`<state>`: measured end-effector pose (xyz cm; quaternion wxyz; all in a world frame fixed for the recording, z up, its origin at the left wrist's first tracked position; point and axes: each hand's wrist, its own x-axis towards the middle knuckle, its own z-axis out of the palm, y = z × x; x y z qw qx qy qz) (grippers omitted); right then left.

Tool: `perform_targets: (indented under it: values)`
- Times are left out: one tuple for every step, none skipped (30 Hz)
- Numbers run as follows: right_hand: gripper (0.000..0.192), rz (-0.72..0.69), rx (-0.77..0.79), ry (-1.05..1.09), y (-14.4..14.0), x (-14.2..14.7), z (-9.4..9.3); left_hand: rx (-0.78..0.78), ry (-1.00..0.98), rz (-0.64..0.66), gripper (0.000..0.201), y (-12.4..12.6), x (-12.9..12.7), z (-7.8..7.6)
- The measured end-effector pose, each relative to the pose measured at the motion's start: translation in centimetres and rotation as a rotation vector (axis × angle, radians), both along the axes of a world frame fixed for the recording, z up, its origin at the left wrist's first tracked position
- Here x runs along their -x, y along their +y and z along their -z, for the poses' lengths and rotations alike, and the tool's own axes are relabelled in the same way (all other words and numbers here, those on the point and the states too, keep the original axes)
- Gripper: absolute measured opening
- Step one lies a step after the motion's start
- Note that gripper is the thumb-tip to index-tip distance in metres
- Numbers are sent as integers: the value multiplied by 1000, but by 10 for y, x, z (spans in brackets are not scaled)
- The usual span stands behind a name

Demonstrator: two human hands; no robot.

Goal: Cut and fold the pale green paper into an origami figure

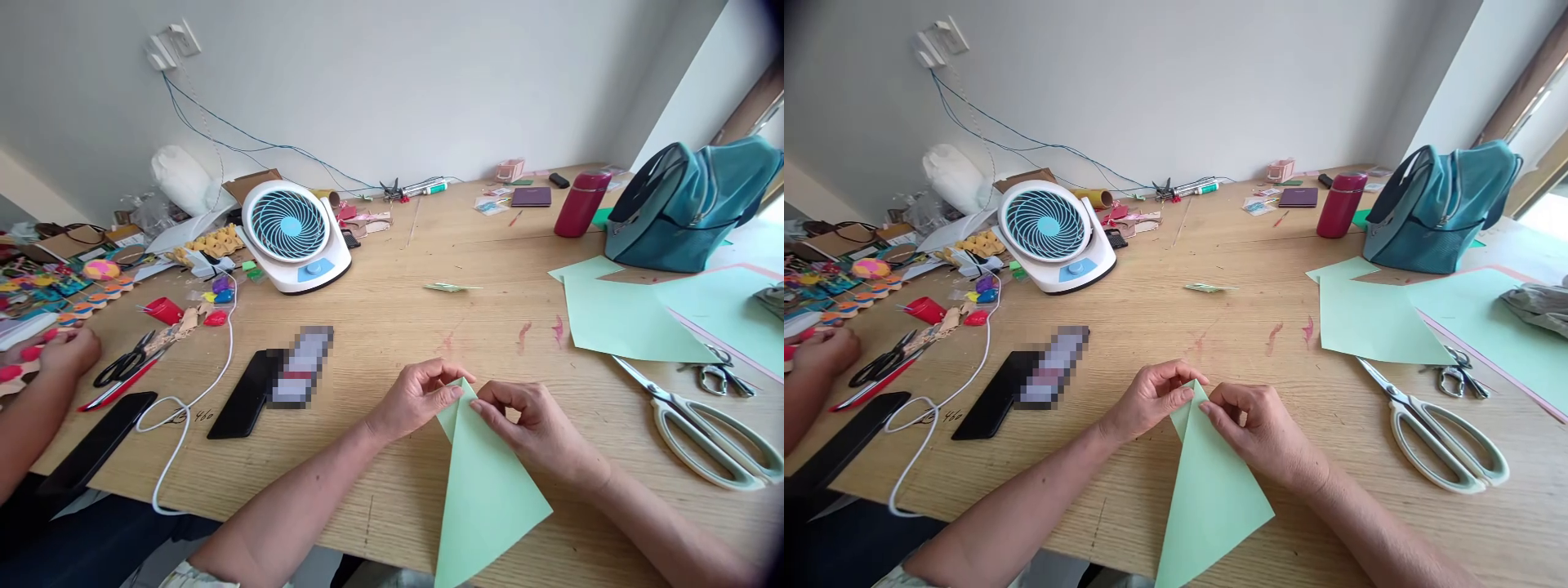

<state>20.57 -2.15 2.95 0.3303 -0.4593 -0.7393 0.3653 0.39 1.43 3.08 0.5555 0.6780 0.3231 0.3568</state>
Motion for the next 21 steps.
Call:
perform_targets:
  values:
    - [30,-2,-4,-2,0,0,0,22,-15,14,24,0,-1,0]
    - [29,-3,-6,-4,1,0,1,46,-34,25,24,0,-1,0]
    - [29,-5,-6,-5,1,0,1,69,-49,33,24,1,-1,0]
    - [29,-9,0,-5,2,0,1,88,-64,34,24,1,-1,-1]
    - [30,-18,12,-3,3,0,2,105,-76,31,25,1,-1,-2]
    - [31,-33,32,-1,3,-1,2,118,-86,23,24,2,-1,-2]
    - [33,-51,57,-2,4,-1,2,129,-98,12,24,2,0,-3]
    - [35,-71,85,-6,4,-1,3,141,-112,-2,24,3,1,-3]
    - [37,-91,113,-12,4,-2,4,159,-128,-13,25,4,1,-2]
    - [39,-109,137,-21,4,-2,4,185,-145,-19,26,5,2,-2]
    - [40,-126,157,-28,4,-2,5,220,-160,-18,28,5,3,-1]
    - [41,-142,173,-31,5,-2,5,261,-175,-10,30,6,3,0]
    - [41,-156,188,-28,5,-2,6,300,-186,3,32,6,4,1]
    - [41,-168,200,-20,5,-2,6,331,-194,17,33,6,4,2]
    - [41,-177,210,-9,5,-1,6,350,-198,26,34,7,4,3]
    - [41,-184,220,6,5,-1,5,358,-201,30,34,7,4,3]
    - [40,-190,232,24,5,-1,4,361,-206,32,33,6,4,3]
    - [40,-195,246,44,5,-2,4,363,-212,35,32,6,4,3]
    - [40,-203,260,67,5,-2,3,366,-218,40,32,6,3,3]
    - [41,-211,276,90,5,-2,2,372,-223,47,32,6,3,3]
    - [42,-219,289,112,5,-2,2,378,-228,55,31,6,3,3]
